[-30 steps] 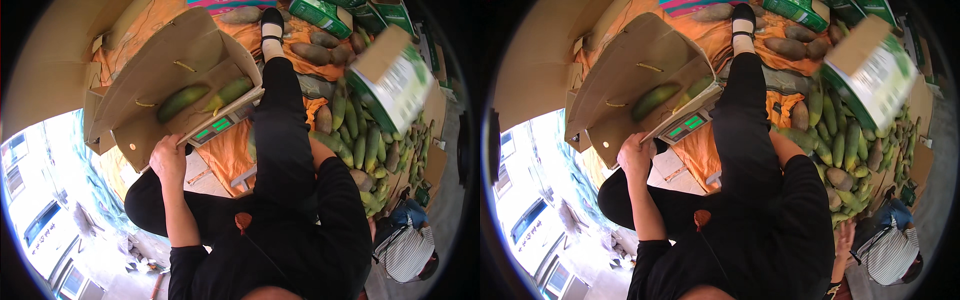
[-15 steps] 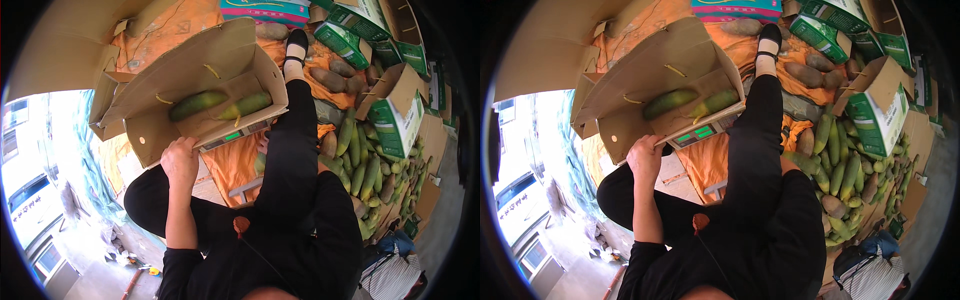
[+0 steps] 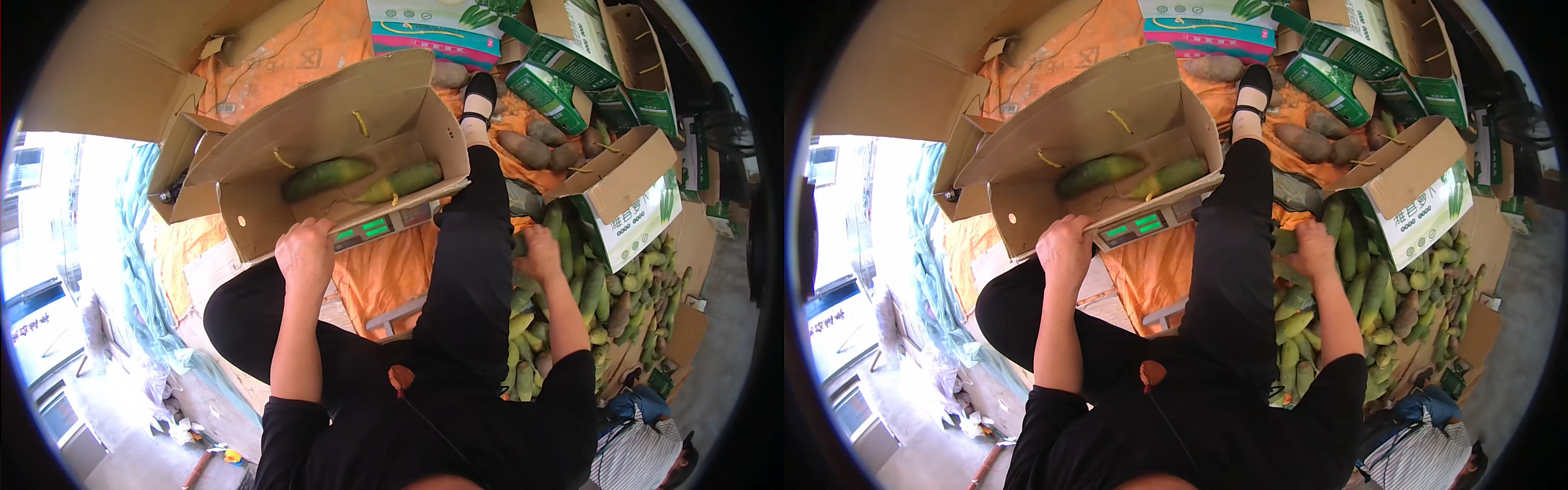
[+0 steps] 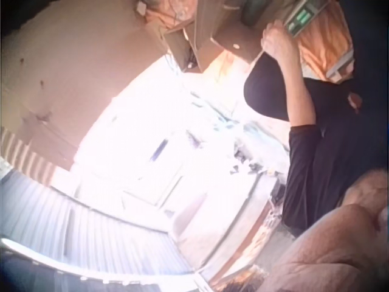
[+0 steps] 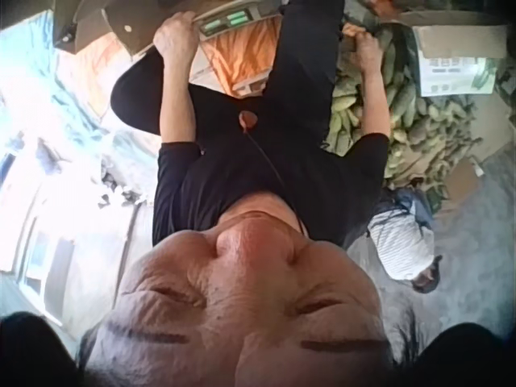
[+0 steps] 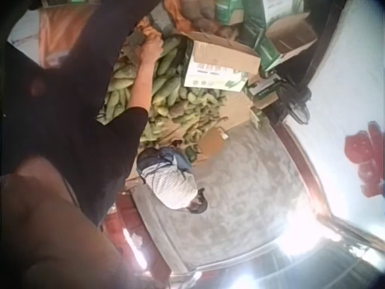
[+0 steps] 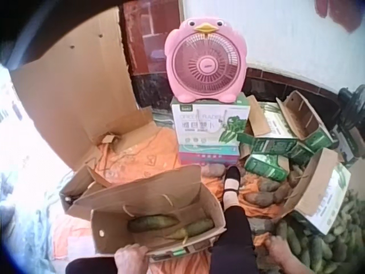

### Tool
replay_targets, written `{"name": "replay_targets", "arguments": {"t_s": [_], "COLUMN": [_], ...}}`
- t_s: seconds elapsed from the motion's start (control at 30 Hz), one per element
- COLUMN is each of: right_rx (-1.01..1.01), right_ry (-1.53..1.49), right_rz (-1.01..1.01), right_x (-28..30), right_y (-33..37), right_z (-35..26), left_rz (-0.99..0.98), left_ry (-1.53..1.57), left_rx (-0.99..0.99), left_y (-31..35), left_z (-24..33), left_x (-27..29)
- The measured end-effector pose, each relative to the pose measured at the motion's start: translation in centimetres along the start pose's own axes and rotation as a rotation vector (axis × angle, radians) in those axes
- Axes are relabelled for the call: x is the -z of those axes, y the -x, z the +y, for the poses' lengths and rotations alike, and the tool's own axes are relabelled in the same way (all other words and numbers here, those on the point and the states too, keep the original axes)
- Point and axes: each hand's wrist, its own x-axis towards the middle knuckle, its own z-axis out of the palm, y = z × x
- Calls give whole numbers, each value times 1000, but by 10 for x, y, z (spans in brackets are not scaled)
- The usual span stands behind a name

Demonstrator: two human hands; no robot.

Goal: Picking up papayas from the floor, placing them into a cardboard box on a digital scale, and weighing them for packaging.

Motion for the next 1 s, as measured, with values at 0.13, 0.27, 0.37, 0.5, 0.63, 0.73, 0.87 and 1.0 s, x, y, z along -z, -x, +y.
{"name": "replay_targets", "arguments": {"t_s": [0.13,0.27,0.37,0.5,0.63,0.73,0.87,1.0], "right_rx": [-199,-147,71,474,567,567,566,417], "right_ry": [-8,-274,-444,-433,-319,-337,-388,-610], "right_rz": [275,560,701,682,594,491,573,724], "right_x": [62,138,188,218,192,170,153,147], "right_y": [26,32,20,-22,-77,-102,-117,-100], "right_z": [27,13,-22,-87,-161,-194,-184,-124], "left_rz": [20,51,37,-35,-74,-78,-109,-136], "left_ry": [-32,-63,-67,-111,-88,-69,-76,-78], "left_rx": [-32,-75,-51,-23,17,21,54,93], "left_y": [-1,-2,-3,-3,-3,-4,-6,-4], "left_z": [1,1,2,2,6,9,9,5], "left_x": [-5,-6,-6,-5,0,-2,-3,2]}}
